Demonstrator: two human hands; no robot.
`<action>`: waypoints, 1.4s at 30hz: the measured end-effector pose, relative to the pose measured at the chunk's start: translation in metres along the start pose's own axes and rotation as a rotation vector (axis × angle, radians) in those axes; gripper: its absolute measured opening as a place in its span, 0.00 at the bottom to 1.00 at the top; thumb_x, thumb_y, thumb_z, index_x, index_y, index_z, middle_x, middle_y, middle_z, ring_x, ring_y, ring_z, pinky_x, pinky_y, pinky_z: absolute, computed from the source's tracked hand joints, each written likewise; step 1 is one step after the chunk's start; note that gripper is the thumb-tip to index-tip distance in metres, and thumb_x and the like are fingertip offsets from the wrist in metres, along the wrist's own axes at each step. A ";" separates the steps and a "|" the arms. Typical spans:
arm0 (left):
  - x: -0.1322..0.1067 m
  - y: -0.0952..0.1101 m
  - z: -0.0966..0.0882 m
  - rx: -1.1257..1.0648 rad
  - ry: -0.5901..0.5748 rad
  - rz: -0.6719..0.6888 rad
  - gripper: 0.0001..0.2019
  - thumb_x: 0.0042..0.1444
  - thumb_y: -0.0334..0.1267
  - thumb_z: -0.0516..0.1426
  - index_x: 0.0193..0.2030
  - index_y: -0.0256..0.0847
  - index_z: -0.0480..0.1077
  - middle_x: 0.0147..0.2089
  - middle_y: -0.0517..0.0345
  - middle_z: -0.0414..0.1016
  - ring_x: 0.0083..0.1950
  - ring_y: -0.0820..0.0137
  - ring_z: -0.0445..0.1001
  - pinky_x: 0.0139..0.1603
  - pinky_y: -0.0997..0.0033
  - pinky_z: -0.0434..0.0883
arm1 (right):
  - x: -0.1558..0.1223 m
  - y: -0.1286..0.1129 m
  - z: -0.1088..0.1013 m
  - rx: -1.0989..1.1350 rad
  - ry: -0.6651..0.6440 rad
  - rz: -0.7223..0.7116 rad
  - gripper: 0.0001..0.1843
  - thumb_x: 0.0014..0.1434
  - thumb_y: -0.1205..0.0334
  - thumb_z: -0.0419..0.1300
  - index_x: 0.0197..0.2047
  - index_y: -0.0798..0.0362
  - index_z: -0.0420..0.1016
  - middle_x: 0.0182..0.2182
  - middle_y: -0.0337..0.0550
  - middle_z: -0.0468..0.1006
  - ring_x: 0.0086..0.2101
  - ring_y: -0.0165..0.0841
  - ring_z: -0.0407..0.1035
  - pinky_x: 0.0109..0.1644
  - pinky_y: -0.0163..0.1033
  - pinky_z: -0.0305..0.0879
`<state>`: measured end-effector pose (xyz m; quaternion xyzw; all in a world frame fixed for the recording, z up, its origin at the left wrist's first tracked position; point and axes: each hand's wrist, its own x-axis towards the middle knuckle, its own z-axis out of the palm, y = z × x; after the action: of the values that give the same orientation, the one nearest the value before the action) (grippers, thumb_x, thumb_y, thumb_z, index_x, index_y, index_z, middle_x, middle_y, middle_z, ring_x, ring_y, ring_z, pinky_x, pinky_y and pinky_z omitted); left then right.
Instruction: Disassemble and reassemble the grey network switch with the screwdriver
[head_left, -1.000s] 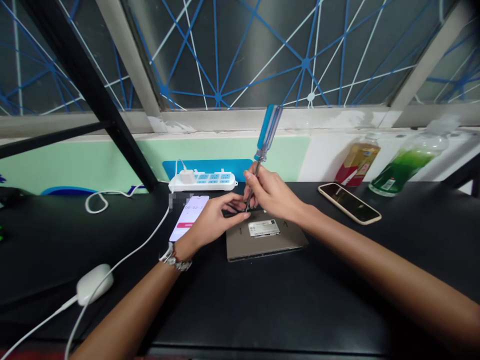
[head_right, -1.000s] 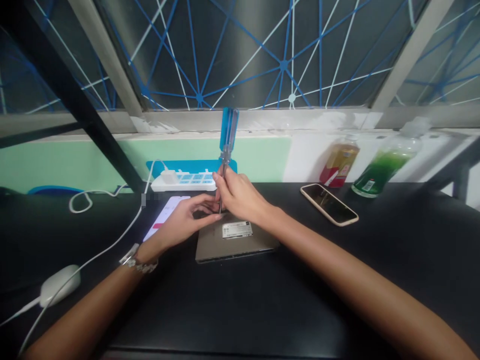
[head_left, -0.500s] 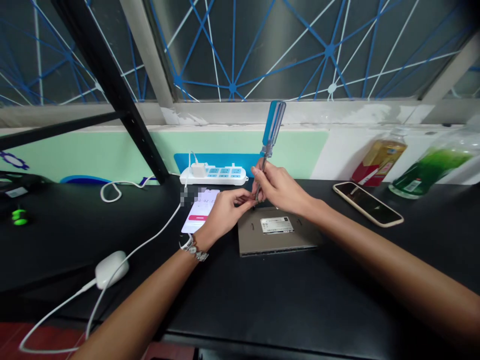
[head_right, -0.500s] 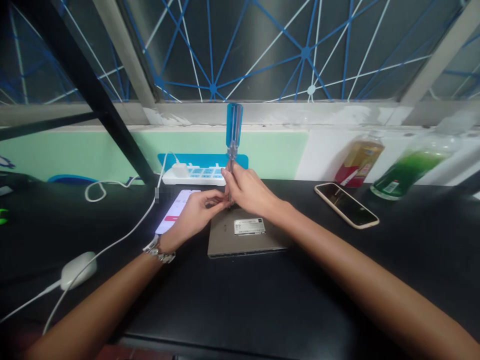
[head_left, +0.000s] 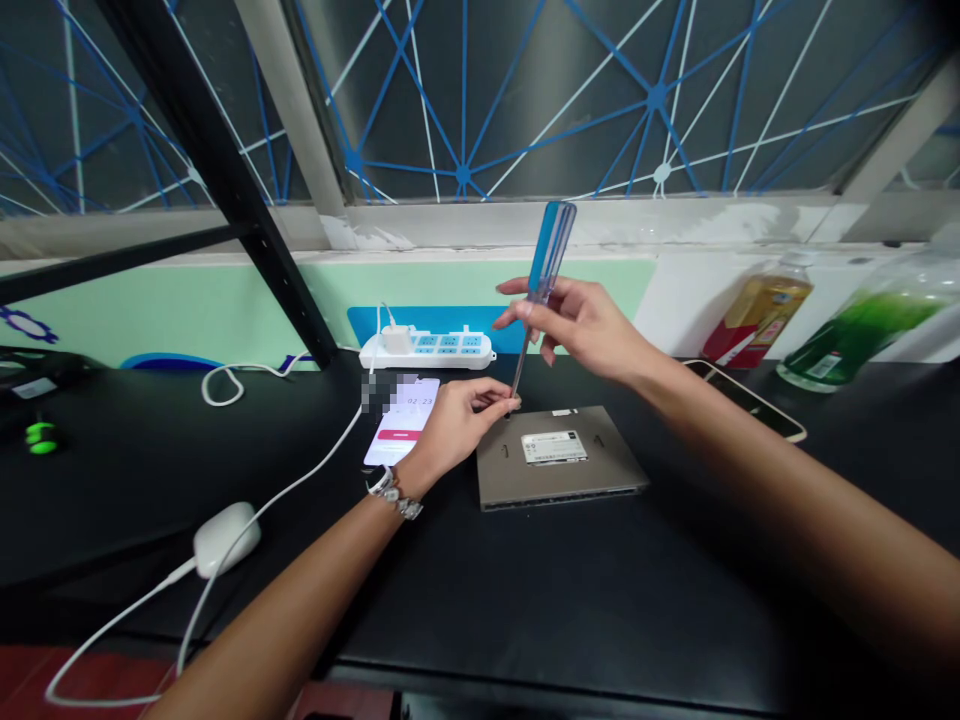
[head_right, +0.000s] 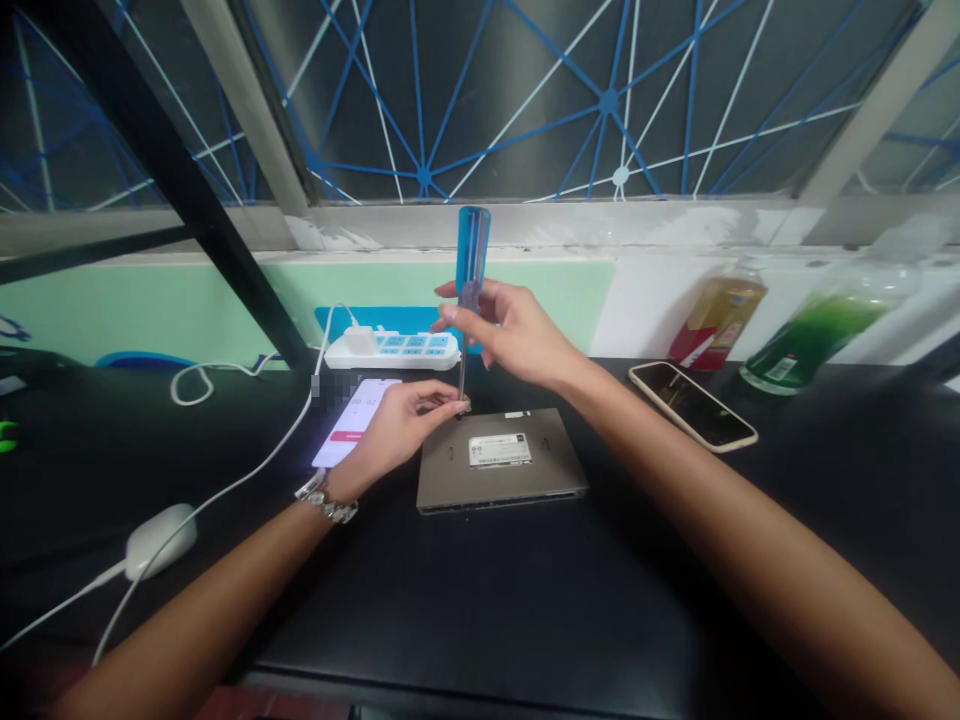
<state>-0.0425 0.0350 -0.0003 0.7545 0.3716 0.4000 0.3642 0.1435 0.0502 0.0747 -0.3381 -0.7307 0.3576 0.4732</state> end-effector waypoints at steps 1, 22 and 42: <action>0.000 0.000 0.000 0.001 0.003 -0.003 0.06 0.58 0.37 0.62 0.36 0.37 0.76 0.37 0.52 0.81 0.38 0.68 0.78 0.42 0.68 0.73 | 0.002 -0.002 0.000 0.031 0.052 0.000 0.22 0.59 0.48 0.64 0.49 0.54 0.72 0.39 0.48 0.81 0.28 0.30 0.69 0.22 0.36 0.66; 0.000 -0.003 -0.001 0.057 0.044 0.005 0.08 0.57 0.40 0.63 0.36 0.38 0.76 0.36 0.53 0.81 0.37 0.68 0.78 0.40 0.68 0.73 | -0.001 -0.013 0.008 -0.025 0.051 0.003 0.23 0.57 0.46 0.65 0.44 0.58 0.76 0.34 0.49 0.81 0.31 0.34 0.74 0.28 0.38 0.75; 0.002 -0.009 0.000 -0.006 0.062 0.022 0.08 0.57 0.41 0.64 0.33 0.38 0.76 0.34 0.54 0.81 0.36 0.68 0.77 0.40 0.66 0.73 | -0.028 0.033 0.028 -0.118 0.132 0.034 0.11 0.57 0.53 0.65 0.32 0.52 0.75 0.33 0.45 0.79 0.34 0.37 0.75 0.36 0.44 0.75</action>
<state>-0.0444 0.0409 -0.0072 0.7447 0.3731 0.4283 0.3504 0.1315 0.0377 0.0259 -0.4006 -0.7118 0.2991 0.4933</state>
